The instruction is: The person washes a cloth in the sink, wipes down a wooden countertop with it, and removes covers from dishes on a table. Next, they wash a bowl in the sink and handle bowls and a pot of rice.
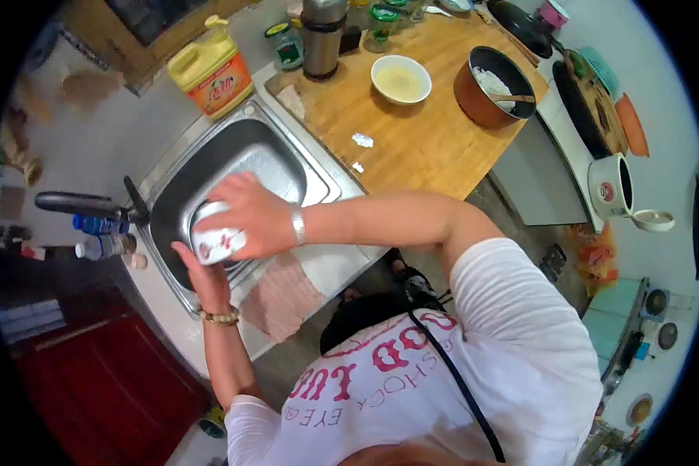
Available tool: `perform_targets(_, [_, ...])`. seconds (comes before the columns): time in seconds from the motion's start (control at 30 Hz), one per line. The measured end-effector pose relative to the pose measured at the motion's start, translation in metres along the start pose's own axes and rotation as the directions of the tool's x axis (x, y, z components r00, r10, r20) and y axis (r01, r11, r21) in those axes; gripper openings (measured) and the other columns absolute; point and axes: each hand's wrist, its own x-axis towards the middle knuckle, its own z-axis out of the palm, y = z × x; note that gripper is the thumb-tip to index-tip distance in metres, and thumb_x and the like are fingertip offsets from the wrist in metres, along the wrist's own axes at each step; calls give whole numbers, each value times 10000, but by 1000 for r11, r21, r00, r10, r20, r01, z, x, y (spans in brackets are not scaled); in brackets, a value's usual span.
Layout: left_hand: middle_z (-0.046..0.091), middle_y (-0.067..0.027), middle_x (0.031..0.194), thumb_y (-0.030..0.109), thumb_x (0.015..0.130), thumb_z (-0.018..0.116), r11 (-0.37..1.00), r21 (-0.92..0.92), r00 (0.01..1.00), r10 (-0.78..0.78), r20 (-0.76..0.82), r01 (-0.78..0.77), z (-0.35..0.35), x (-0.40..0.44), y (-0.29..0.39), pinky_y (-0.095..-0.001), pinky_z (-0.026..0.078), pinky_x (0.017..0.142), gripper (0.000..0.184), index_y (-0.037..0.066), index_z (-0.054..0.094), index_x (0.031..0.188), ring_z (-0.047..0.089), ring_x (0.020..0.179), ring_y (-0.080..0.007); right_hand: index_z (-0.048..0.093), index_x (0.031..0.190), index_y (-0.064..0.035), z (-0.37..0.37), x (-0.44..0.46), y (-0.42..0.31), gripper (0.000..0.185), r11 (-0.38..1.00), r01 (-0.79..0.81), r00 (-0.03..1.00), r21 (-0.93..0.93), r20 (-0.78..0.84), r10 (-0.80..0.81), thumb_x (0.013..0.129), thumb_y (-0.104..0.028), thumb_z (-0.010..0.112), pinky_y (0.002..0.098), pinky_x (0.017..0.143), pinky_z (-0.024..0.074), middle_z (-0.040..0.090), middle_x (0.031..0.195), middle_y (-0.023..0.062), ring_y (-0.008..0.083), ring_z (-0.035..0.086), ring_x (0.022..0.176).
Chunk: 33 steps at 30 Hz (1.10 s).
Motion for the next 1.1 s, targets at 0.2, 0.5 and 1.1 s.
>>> perform_targets(0.2, [459,-136,1304,552,938,191,816,498,885,-428,183,292,50,-6,-64,-338,234,1047,743,-73,443,1248,404,1211,-226,572,1131,-58,-61,-116,62,396,26,-730,386,683,381,840,850,-337,581,278,826,454,598,1085,54,146,584,938])
perform_targets(0.5, [522,-115,1208,537,941,221,704,661,734,-589,338,261,239,-26,-197,-301,275,997,672,-3,473,1250,431,1136,-199,475,1231,-65,-257,-266,98,561,-263,-830,5,492,477,879,898,-514,428,363,766,526,581,1140,105,207,605,967])
perform_targets(1.1, [592,-81,1109,631,897,204,698,609,855,-516,61,377,384,-45,-286,-341,391,878,702,91,521,1214,531,1013,-192,489,1193,-18,-367,-344,187,539,-88,-973,70,214,635,769,871,-450,472,385,712,497,641,918,165,316,623,779])
